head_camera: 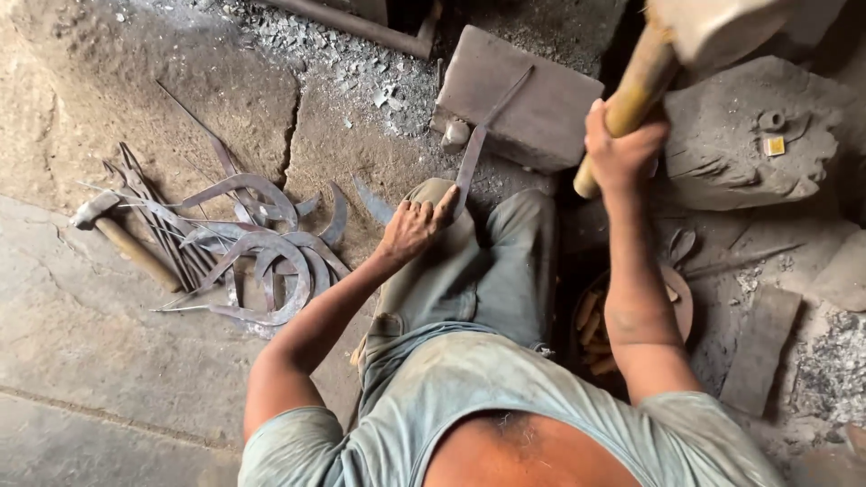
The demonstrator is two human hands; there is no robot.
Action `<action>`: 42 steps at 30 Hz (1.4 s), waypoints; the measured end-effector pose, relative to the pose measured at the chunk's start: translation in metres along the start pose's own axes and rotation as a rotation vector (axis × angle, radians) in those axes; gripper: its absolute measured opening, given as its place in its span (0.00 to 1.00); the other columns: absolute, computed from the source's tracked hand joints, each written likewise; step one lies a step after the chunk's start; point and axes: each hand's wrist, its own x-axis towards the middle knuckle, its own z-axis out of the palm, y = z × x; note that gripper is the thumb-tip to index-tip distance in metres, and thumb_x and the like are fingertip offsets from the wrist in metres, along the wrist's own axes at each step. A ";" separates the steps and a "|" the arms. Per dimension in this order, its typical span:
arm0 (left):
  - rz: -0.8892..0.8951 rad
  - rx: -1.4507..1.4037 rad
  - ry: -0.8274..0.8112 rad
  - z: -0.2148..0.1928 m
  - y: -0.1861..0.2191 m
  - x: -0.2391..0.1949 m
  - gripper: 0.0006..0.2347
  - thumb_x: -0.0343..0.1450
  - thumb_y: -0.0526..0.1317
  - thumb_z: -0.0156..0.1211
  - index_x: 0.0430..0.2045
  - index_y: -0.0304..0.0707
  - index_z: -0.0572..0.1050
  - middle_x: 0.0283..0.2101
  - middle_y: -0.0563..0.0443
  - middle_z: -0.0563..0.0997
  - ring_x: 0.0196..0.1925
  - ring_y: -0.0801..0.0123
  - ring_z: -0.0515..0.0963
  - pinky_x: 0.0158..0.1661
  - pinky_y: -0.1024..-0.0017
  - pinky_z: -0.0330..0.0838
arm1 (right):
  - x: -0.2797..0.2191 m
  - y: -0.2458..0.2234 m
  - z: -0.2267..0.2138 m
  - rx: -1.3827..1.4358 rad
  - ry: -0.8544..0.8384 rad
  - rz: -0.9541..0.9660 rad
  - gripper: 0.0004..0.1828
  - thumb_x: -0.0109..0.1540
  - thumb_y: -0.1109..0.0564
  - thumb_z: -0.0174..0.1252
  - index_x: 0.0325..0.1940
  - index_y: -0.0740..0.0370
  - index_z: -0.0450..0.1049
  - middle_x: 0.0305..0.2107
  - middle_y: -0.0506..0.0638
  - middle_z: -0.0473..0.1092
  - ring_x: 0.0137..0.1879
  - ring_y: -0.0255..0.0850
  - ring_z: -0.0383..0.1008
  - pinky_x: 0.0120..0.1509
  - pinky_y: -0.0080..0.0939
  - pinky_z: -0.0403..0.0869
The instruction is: Forging a metal sickle blade using a hammer and anvil.
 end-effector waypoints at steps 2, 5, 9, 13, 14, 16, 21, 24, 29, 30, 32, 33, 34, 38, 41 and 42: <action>-0.004 -0.011 0.076 -0.008 0.001 0.002 0.16 0.75 0.41 0.50 0.54 0.32 0.73 0.41 0.41 0.76 0.43 0.58 0.78 0.47 0.58 0.71 | -0.054 0.084 0.037 -0.069 -0.076 0.124 0.09 0.64 0.63 0.63 0.32 0.65 0.71 0.21 0.48 0.72 0.24 0.35 0.74 0.29 0.38 0.73; -0.002 -0.010 0.133 -0.012 -0.002 0.002 0.14 0.73 0.41 0.50 0.48 0.33 0.76 0.40 0.39 0.76 0.42 0.56 0.78 0.46 0.57 0.71 | -0.063 0.140 0.031 -0.272 -0.315 0.473 0.08 0.57 0.63 0.63 0.33 0.67 0.69 0.19 0.52 0.70 0.20 0.37 0.71 0.23 0.42 0.69; 0.001 0.079 0.312 -0.015 -0.006 -0.012 0.18 0.70 0.42 0.53 0.50 0.30 0.77 0.40 0.42 0.77 0.43 0.54 0.79 0.48 0.57 0.70 | -0.063 0.132 0.044 0.281 -0.329 0.561 0.11 0.56 0.63 0.64 0.36 0.68 0.68 0.21 0.49 0.67 0.20 0.36 0.67 0.20 0.40 0.67; -0.052 -0.141 0.208 -0.022 -0.002 -0.027 0.18 0.73 0.37 0.51 0.58 0.32 0.74 0.39 0.43 0.77 0.38 0.57 0.79 0.47 0.59 0.70 | -0.043 0.091 0.017 0.159 -0.217 0.423 0.10 0.57 0.64 0.66 0.32 0.68 0.69 0.21 0.50 0.71 0.21 0.36 0.71 0.22 0.40 0.69; -0.073 -0.129 0.283 -0.035 0.000 -0.032 0.21 0.72 0.39 0.52 0.62 0.34 0.72 0.37 0.43 0.77 0.36 0.57 0.79 0.46 0.59 0.70 | -0.037 0.074 0.010 -0.009 -0.211 0.328 0.10 0.59 0.63 0.65 0.29 0.69 0.70 0.20 0.52 0.71 0.21 0.37 0.72 0.24 0.41 0.70; -0.090 -0.128 0.343 -0.051 0.006 -0.046 0.25 0.71 0.42 0.53 0.65 0.36 0.71 0.35 0.42 0.77 0.34 0.57 0.79 0.45 0.59 0.70 | -0.034 0.063 0.004 -0.180 -0.210 0.248 0.13 0.62 0.62 0.64 0.26 0.70 0.71 0.18 0.54 0.71 0.21 0.38 0.72 0.26 0.42 0.70; -0.042 -0.046 0.336 0.014 -0.005 -0.046 0.19 0.72 0.44 0.53 0.56 0.36 0.69 0.41 0.43 0.78 0.43 0.57 0.80 0.49 0.59 0.70 | -0.042 0.172 0.028 -0.462 -0.282 0.076 0.10 0.52 0.61 0.68 0.29 0.68 0.73 0.18 0.56 0.72 0.22 0.39 0.74 0.24 0.43 0.73; -0.060 0.017 0.203 -0.024 0.001 -0.045 0.22 0.71 0.39 0.57 0.62 0.37 0.70 0.39 0.44 0.78 0.38 0.60 0.79 0.43 0.62 0.71 | -0.054 0.167 0.037 -0.350 -0.433 0.388 0.12 0.51 0.63 0.65 0.30 0.70 0.68 0.16 0.56 0.71 0.18 0.41 0.73 0.20 0.44 0.73; -0.126 -0.376 0.268 -0.071 -0.002 -0.042 0.19 0.67 0.33 0.58 0.55 0.39 0.75 0.45 0.41 0.82 0.38 0.55 0.82 0.36 0.60 0.76 | -0.083 0.204 0.019 -0.198 -0.476 0.519 0.11 0.56 0.63 0.64 0.32 0.75 0.69 0.17 0.56 0.70 0.18 0.42 0.71 0.21 0.44 0.71; -0.080 -0.549 0.540 -0.108 -0.003 -0.040 0.24 0.66 0.28 0.55 0.61 0.36 0.75 0.45 0.36 0.84 0.35 0.51 0.83 0.33 0.60 0.78 | -0.085 0.218 0.019 -0.134 -0.480 0.537 0.11 0.58 0.63 0.62 0.31 0.77 0.69 0.17 0.56 0.69 0.18 0.41 0.71 0.21 0.44 0.70; -0.190 -0.640 0.460 -0.123 -0.014 -0.035 0.20 0.69 0.31 0.59 0.59 0.37 0.75 0.38 0.36 0.84 0.27 0.52 0.82 0.30 0.59 0.77 | -0.085 0.218 0.015 -0.059 -0.416 0.531 0.10 0.54 0.65 0.64 0.31 0.73 0.68 0.17 0.53 0.68 0.18 0.40 0.70 0.19 0.43 0.69; -0.326 -0.760 0.346 -0.123 -0.010 -0.042 0.17 0.73 0.35 0.62 0.57 0.38 0.75 0.31 0.36 0.84 0.19 0.52 0.82 0.27 0.58 0.76 | -0.101 0.220 0.009 -0.003 -0.381 0.559 0.12 0.51 0.67 0.65 0.31 0.69 0.66 0.17 0.51 0.67 0.17 0.39 0.69 0.18 0.42 0.69; -0.319 -0.761 0.340 -0.115 -0.021 -0.038 0.17 0.73 0.35 0.62 0.57 0.38 0.75 0.31 0.36 0.84 0.19 0.52 0.82 0.27 0.58 0.76 | -0.095 0.216 0.011 -0.002 -0.374 0.566 0.12 0.51 0.67 0.65 0.31 0.69 0.66 0.17 0.51 0.67 0.17 0.39 0.69 0.18 0.42 0.69; -0.256 -0.798 0.602 -0.051 -0.039 -0.040 0.11 0.72 0.32 0.58 0.48 0.35 0.78 0.27 0.35 0.80 0.27 0.48 0.82 0.28 0.59 0.75 | -0.107 0.165 0.014 0.283 -0.381 0.648 0.10 0.55 0.68 0.64 0.27 0.67 0.68 0.18 0.51 0.68 0.18 0.37 0.69 0.20 0.39 0.70; -0.308 -0.742 0.562 -0.024 -0.061 -0.018 0.05 0.73 0.33 0.61 0.39 0.33 0.79 0.27 0.31 0.76 0.26 0.43 0.76 0.28 0.58 0.72 | -0.088 0.094 0.011 0.400 -0.245 0.565 0.11 0.56 0.69 0.64 0.28 0.63 0.66 0.19 0.50 0.68 0.18 0.37 0.68 0.20 0.38 0.69; -0.371 -0.790 0.447 -0.016 -0.062 -0.018 0.04 0.75 0.34 0.63 0.34 0.30 0.78 0.25 0.29 0.73 0.23 0.42 0.71 0.28 0.58 0.70 | -0.088 0.070 0.008 0.423 -0.163 0.487 0.13 0.56 0.68 0.64 0.30 0.61 0.65 0.20 0.50 0.68 0.17 0.37 0.67 0.20 0.37 0.68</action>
